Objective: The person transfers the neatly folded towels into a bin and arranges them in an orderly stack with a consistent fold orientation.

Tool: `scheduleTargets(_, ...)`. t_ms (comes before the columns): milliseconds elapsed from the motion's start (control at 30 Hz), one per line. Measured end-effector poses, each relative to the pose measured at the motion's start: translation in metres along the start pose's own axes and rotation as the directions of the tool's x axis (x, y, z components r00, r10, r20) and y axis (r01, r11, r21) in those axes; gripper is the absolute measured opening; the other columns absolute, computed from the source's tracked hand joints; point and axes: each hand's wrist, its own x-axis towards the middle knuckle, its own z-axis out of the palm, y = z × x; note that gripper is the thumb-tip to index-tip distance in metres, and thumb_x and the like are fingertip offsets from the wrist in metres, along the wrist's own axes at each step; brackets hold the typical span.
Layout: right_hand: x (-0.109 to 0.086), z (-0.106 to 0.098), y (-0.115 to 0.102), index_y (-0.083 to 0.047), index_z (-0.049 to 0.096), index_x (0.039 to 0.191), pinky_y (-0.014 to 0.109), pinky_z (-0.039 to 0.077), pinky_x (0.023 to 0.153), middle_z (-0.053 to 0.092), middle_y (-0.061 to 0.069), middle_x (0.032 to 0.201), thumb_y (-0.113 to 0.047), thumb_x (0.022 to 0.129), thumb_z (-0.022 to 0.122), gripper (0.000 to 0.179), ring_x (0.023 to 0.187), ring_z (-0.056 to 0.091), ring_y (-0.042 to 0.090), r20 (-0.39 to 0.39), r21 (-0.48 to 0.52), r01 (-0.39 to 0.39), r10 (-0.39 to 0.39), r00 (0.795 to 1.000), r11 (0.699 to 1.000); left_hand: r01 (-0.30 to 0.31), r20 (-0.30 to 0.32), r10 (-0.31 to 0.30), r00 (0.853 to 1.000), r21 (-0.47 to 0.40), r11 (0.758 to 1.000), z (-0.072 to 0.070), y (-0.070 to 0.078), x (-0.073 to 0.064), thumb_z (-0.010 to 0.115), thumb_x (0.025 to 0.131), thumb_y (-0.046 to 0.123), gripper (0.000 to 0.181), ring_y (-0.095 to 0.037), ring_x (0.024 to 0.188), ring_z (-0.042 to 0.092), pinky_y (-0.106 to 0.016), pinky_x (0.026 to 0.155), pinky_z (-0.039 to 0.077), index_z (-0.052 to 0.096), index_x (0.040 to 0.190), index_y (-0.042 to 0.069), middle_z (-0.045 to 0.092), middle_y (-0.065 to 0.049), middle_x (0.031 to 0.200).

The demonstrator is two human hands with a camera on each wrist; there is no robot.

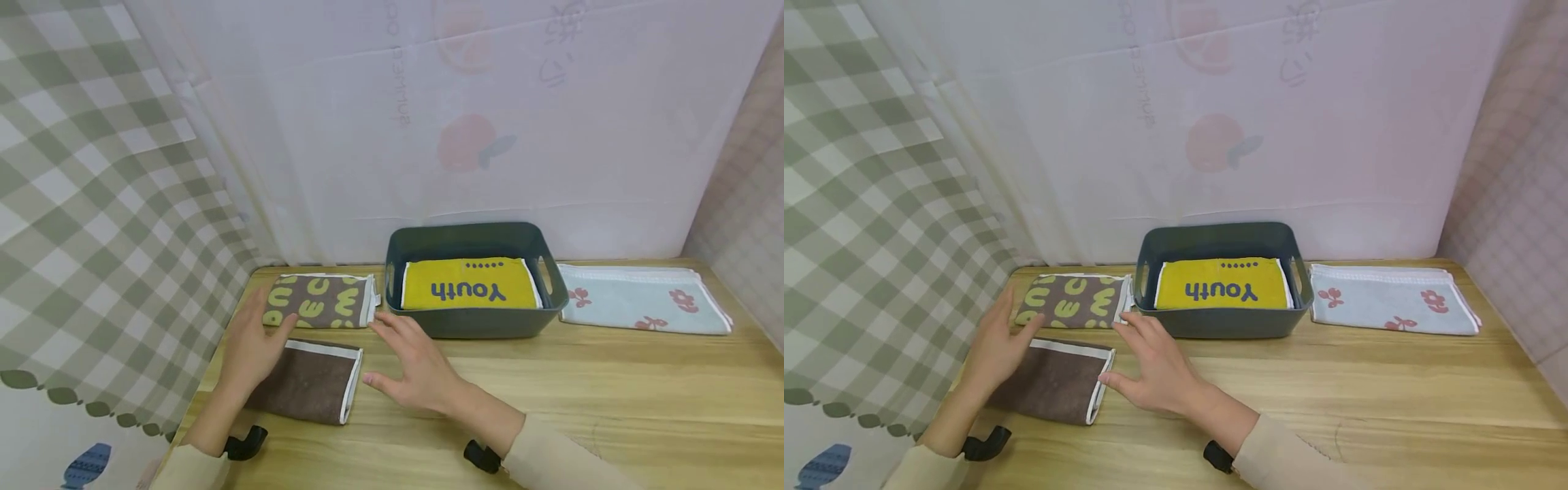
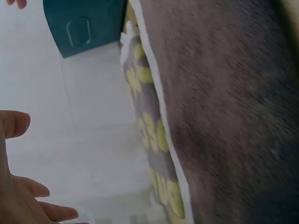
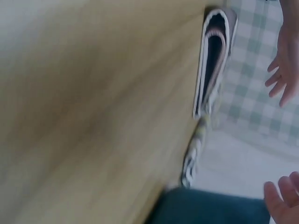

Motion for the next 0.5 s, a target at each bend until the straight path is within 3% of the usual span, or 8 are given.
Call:
scheduleTargets(67,0.001,0.008,-0.005,-0.003,0.053,0.151,0.054,0.046,0.109,0.049,0.013,0.156,-0.044,0.091,0.078,0.076,0.14,0.047,0.033,0.055,0.022,-0.078,0.077,0.996,0.997,0.031,0.02,-0.032,0.999,0.006,0.999,-0.002,-0.008,-0.002,0.058,0.104,0.056,0.094,-0.051,0.152,0.024,-0.068,0.118,0.024,0.019,0.164,-0.004,0.022,-0.028,0.169)
scheduleTargets(167,0.003,0.021,-0.008,-0.004,0.052,0.152,0.056,0.044,0.11,0.049,0.014,0.155,-0.048,0.092,0.076,0.078,0.141,0.046,0.033,0.128,0.034,-0.215,0.21,0.969,0.976,0.11,0.086,-0.109,0.99,-0.005,0.994,-0.006,-0.02,-0.005,0.055,0.103,0.061,0.102,-0.053,0.152,0.022,-0.069,0.117,0.025,0.008,0.165,-0.005,0.018,-0.031,0.168)
scheduleTargets(333,0.005,0.04,-0.008,-0.003,0.048,0.155,0.058,0.036,0.117,0.048,0.02,0.156,-0.06,0.092,0.072,0.089,0.146,0.042,0.042,0.21,0.023,-0.404,0.391,0.896,0.915,0.233,0.236,-0.223,0.946,-0.013,0.973,-0.012,-0.036,-0.005,0.05,0.102,0.068,0.112,-0.055,0.152,0.014,-0.069,0.118,0.022,-0.009,0.163,-0.005,0.005,-0.035,0.168)
scheduleTargets(400,0.006,0.046,-0.008,-0.001,0.048,0.154,0.058,0.034,0.118,0.048,0.021,0.156,-0.066,0.091,0.071,0.093,0.146,0.041,0.044,0.23,-0.004,-0.449,0.438,0.869,0.894,0.258,0.269,-0.247,0.931,-0.006,0.966,-0.012,-0.042,-0.005,0.051,0.103,0.066,0.111,-0.055,0.152,0.014,-0.068,0.119,0.022,-0.008,0.162,-0.007,0.005,-0.037,0.167)
scheduleTargets(500,0.008,0.053,-0.008,0.002,0.053,0.149,0.057,0.035,0.118,0.049,0.024,0.155,-0.071,0.088,0.07,0.097,0.146,0.041,0.045,0.235,-0.054,-0.48,0.478,0.846,0.876,0.286,0.296,-0.28,0.913,0.024,0.958,-0.011,-0.05,-0.003,0.053,0.104,0.059,0.106,-0.057,0.151,0.016,-0.067,0.119,0.022,-0.002,0.161,-0.013,0.01,-0.041,0.164)
